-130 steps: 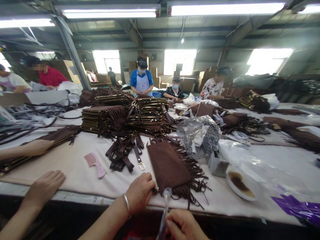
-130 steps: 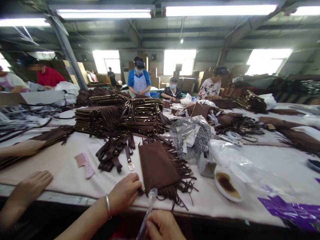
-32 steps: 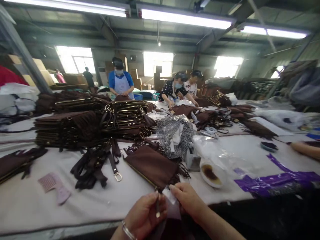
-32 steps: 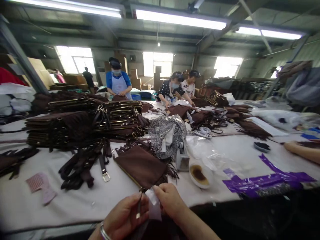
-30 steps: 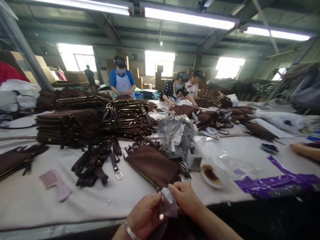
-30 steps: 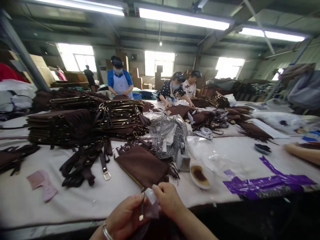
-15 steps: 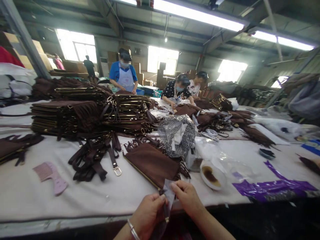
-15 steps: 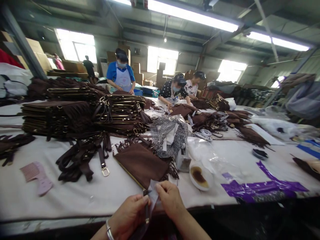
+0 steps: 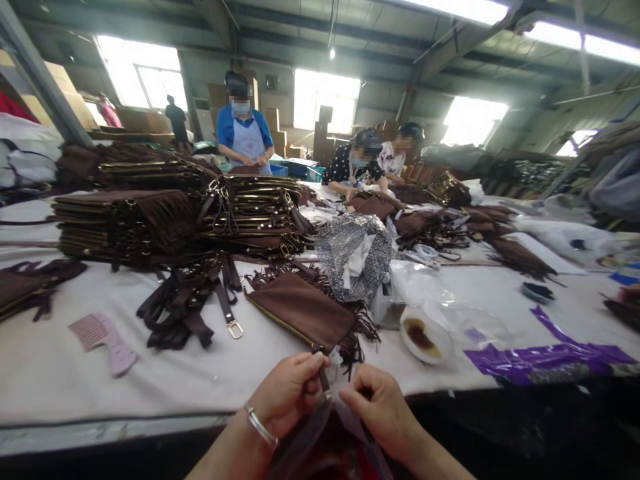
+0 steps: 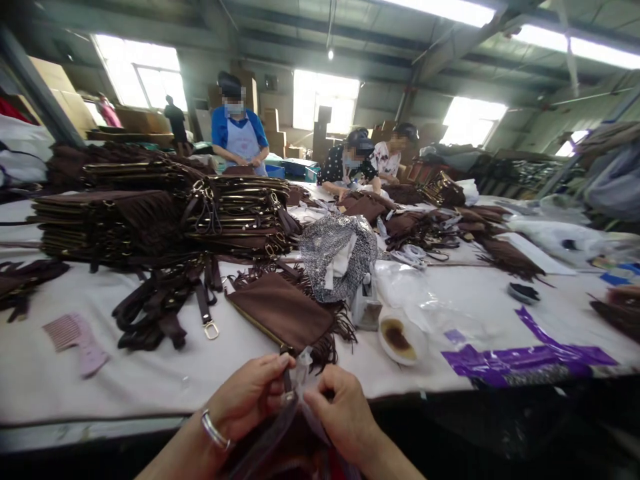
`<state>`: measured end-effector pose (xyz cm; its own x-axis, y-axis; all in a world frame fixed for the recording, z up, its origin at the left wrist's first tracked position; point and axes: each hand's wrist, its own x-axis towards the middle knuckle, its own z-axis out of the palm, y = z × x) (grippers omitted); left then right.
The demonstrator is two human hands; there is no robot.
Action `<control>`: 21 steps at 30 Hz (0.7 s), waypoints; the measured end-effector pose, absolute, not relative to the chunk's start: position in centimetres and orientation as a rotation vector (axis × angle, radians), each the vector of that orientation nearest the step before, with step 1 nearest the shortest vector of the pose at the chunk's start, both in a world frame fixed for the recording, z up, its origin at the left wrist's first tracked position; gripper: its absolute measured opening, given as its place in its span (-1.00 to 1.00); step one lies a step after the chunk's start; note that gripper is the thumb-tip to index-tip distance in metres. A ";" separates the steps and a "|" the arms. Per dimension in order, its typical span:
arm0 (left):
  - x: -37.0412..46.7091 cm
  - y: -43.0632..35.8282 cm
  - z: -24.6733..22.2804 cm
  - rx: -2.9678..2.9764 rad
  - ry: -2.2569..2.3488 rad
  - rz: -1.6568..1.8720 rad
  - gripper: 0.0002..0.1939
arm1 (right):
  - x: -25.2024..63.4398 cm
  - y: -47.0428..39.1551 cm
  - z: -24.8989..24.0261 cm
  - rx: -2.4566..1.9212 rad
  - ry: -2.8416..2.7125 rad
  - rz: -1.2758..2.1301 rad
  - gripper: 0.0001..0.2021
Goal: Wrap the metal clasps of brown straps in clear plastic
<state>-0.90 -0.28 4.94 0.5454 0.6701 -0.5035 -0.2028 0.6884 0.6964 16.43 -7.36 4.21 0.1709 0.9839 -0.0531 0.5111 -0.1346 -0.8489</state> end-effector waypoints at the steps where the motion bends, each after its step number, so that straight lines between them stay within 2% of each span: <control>1: -0.6 -0.1 5.0 0.645 0.856 0.567 -0.58 | 16.3 -7.7 4.2 -1.753 -1.416 0.876 -0.75; 11: 0.3 -0.6 4.5 0.783 0.926 0.596 -0.59 | 16.1 -8.7 4.2 -1.774 -1.166 1.089 -0.80; 21: 0.1 -0.7 3.3 0.821 0.933 0.606 -0.61 | 16.3 -9.4 3.5 -1.769 -1.246 0.977 -0.79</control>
